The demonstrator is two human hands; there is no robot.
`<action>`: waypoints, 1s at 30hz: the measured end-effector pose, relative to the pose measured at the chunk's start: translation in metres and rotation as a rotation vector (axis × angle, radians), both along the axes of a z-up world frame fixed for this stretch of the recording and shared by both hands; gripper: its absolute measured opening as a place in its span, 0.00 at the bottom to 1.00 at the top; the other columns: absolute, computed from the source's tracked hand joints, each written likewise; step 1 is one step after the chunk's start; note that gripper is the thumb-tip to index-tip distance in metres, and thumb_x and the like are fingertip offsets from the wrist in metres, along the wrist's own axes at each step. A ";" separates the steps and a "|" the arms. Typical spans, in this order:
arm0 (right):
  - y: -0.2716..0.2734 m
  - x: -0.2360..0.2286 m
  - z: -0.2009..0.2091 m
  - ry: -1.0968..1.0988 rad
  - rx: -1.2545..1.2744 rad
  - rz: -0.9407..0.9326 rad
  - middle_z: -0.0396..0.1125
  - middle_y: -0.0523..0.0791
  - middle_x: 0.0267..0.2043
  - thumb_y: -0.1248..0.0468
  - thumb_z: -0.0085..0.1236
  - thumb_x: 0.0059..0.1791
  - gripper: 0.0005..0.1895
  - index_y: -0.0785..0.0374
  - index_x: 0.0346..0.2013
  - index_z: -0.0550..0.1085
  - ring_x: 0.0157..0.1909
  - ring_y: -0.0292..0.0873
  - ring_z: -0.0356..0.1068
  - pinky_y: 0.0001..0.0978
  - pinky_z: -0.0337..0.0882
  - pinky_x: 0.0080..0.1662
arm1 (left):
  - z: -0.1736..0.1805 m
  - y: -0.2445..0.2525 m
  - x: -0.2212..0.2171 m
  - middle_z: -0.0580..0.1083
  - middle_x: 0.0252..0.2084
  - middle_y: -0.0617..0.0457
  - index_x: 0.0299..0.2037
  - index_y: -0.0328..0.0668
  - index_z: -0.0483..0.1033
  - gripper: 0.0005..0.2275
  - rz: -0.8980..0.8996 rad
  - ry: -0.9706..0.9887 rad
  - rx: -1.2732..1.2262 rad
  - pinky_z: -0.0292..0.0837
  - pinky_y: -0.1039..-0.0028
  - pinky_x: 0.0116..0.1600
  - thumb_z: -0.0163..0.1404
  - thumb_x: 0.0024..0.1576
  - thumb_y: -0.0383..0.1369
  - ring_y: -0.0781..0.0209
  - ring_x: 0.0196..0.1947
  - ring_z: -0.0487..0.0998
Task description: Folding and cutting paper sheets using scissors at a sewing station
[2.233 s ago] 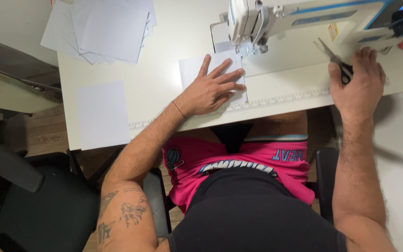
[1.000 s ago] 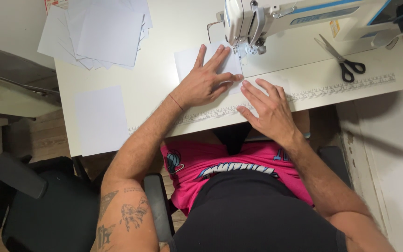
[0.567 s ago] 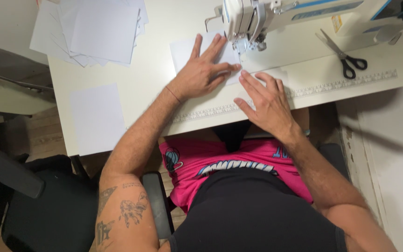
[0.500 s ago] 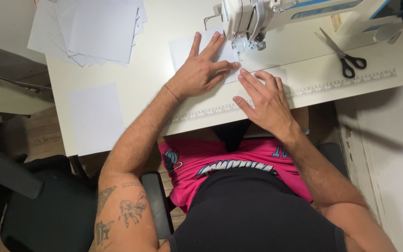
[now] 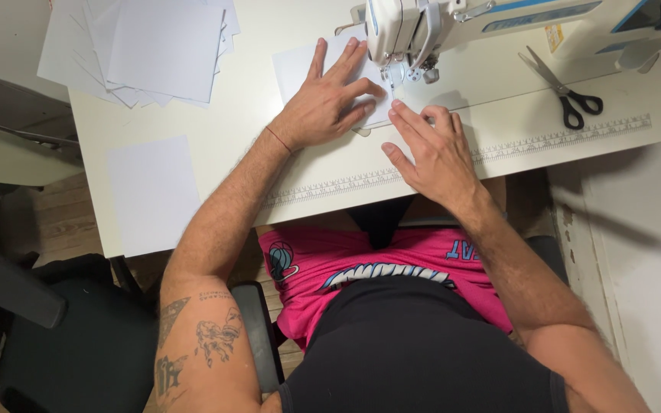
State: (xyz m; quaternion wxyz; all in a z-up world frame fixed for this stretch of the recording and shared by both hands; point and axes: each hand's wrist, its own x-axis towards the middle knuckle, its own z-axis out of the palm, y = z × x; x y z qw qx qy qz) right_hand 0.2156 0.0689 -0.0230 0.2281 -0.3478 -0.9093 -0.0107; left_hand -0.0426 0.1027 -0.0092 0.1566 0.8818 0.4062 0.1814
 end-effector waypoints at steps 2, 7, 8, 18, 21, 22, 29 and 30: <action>0.004 -0.002 0.001 -0.017 0.007 -0.009 0.68 0.43 0.68 0.49 0.51 0.58 0.26 0.65 0.62 0.76 0.51 0.51 0.61 0.47 0.64 0.51 | -0.002 0.004 -0.003 0.49 0.75 0.23 0.57 0.49 0.71 0.10 0.000 -0.005 0.011 0.22 0.32 0.73 0.40 0.72 0.38 0.29 0.77 0.45; 0.009 -0.005 -0.004 -0.047 -0.019 -0.012 0.68 0.44 0.69 0.49 0.50 0.58 0.28 0.66 0.65 0.74 0.51 0.50 0.60 0.44 0.64 0.51 | -0.005 0.011 -0.006 0.51 0.76 0.26 0.55 0.46 0.70 0.09 0.019 -0.013 -0.002 0.22 0.34 0.73 0.43 0.71 0.39 0.30 0.77 0.46; 0.011 -0.005 -0.003 -0.051 -0.022 -0.015 0.68 0.43 0.69 0.49 0.49 0.59 0.27 0.66 0.64 0.75 0.51 0.50 0.60 0.45 0.64 0.52 | -0.008 0.014 -0.008 0.60 0.72 0.30 0.60 0.37 0.63 0.15 0.017 -0.033 0.027 0.21 0.37 0.73 0.44 0.70 0.39 0.32 0.77 0.48; 0.019 -0.014 0.004 -0.032 -0.022 -0.028 0.67 0.43 0.69 0.53 0.48 0.59 0.25 0.66 0.63 0.74 0.50 0.52 0.60 0.50 0.64 0.50 | -0.013 0.025 -0.014 0.51 0.77 0.31 0.61 0.33 0.70 0.18 0.031 0.039 0.075 0.25 0.35 0.74 0.42 0.72 0.41 0.34 0.78 0.47; 0.020 -0.014 0.001 -0.028 -0.033 -0.036 0.66 0.44 0.70 0.53 0.49 0.58 0.26 0.67 0.64 0.74 0.51 0.53 0.60 0.50 0.64 0.52 | -0.016 0.029 -0.017 0.50 0.77 0.30 0.63 0.31 0.70 0.18 0.032 0.040 0.082 0.24 0.35 0.74 0.42 0.73 0.40 0.34 0.78 0.46; 0.021 -0.015 0.000 -0.029 -0.034 -0.039 0.66 0.44 0.70 0.53 0.49 0.58 0.26 0.67 0.64 0.74 0.51 0.53 0.60 0.50 0.64 0.52 | -0.015 0.031 -0.018 0.50 0.77 0.30 0.63 0.31 0.70 0.18 0.029 0.039 0.082 0.24 0.35 0.74 0.42 0.73 0.40 0.34 0.78 0.46; 0.033 0.002 -0.003 0.088 -0.168 0.008 0.68 0.50 0.67 0.54 0.57 0.57 0.27 0.70 0.65 0.72 0.57 0.54 0.61 0.47 0.61 0.58 | -0.012 0.041 -0.024 0.52 0.76 0.28 0.60 0.31 0.71 0.16 0.010 0.026 0.099 0.28 0.35 0.73 0.45 0.71 0.38 0.34 0.77 0.49; 0.037 0.011 -0.004 0.177 -0.196 0.046 0.71 0.55 0.63 0.58 0.66 0.54 0.29 0.72 0.65 0.72 0.60 0.55 0.64 0.47 0.59 0.63 | -0.014 0.044 -0.025 0.52 0.76 0.28 0.60 0.31 0.72 0.16 0.009 0.020 0.116 0.30 0.36 0.73 0.46 0.71 0.38 0.34 0.77 0.51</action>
